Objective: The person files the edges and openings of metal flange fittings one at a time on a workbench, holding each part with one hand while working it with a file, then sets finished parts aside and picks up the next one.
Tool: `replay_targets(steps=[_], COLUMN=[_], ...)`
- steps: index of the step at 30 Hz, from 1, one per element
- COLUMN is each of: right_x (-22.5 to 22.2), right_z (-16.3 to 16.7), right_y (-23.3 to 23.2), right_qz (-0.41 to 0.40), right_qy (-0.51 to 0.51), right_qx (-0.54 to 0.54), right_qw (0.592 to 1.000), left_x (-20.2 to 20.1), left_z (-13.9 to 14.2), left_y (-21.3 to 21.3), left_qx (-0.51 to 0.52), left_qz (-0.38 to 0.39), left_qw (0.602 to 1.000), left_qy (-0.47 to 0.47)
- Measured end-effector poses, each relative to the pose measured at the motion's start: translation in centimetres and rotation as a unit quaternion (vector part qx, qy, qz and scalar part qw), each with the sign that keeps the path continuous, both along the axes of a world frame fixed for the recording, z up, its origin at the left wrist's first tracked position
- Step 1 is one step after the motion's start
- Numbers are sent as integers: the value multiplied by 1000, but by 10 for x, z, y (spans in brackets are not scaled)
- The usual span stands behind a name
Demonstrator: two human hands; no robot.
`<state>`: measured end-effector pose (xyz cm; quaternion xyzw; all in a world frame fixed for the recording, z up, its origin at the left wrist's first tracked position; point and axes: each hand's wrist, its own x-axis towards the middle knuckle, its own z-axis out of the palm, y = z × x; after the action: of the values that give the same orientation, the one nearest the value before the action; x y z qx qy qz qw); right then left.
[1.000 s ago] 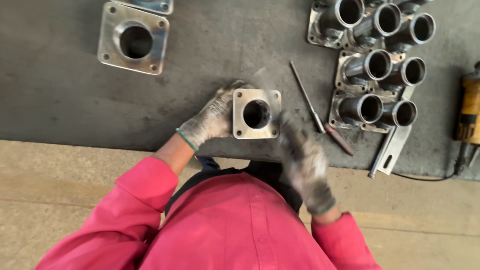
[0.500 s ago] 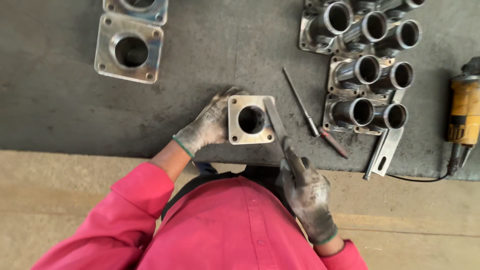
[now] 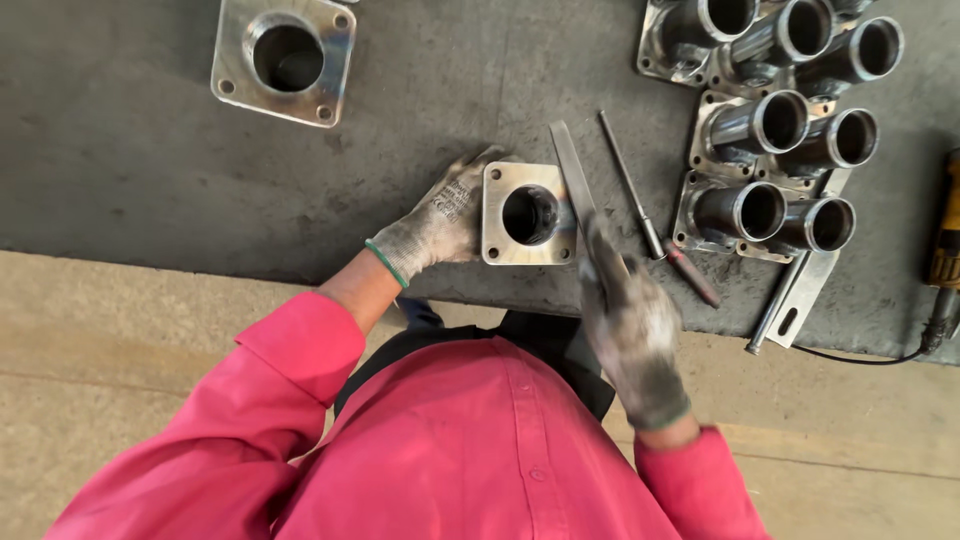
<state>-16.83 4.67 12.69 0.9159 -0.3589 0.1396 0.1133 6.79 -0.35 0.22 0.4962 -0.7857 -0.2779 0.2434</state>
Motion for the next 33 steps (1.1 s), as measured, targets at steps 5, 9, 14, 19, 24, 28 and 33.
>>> replay_targets(steps=[5,9,14,19,24,28,33], right_x=[-7,-14,-16,-43,-52,-35,-41], right_z=[3,6,-22,-15,-10,-21,-8], right_y=[10,23,-22,7,11,-14,14], right_qz=[-138,-238,-61,-50,-143,-77,-17], right_qy=[-19,-35,-96,-95,-25,-70,-51], right_qx=[220,326,221,230,282,281,286], right_qw=[965,914,969,967,949,954,957], left_x=[-5,-4,0,-5,-4,-1,-2], left_z=[-10,-12,-3,-4,-9,-3,-4], left_y=[-8,-7,-5,-9,-7,-6,-5], left_qx=[-39,-129,2,-80,-34,-7,46], left_qz=[19,9,-8,-23,-16,-19,-41], left_qw=[999,987,1000,995,998,999,994], left_qy=[-3,-95,-11,-46,-47,-50,-94])
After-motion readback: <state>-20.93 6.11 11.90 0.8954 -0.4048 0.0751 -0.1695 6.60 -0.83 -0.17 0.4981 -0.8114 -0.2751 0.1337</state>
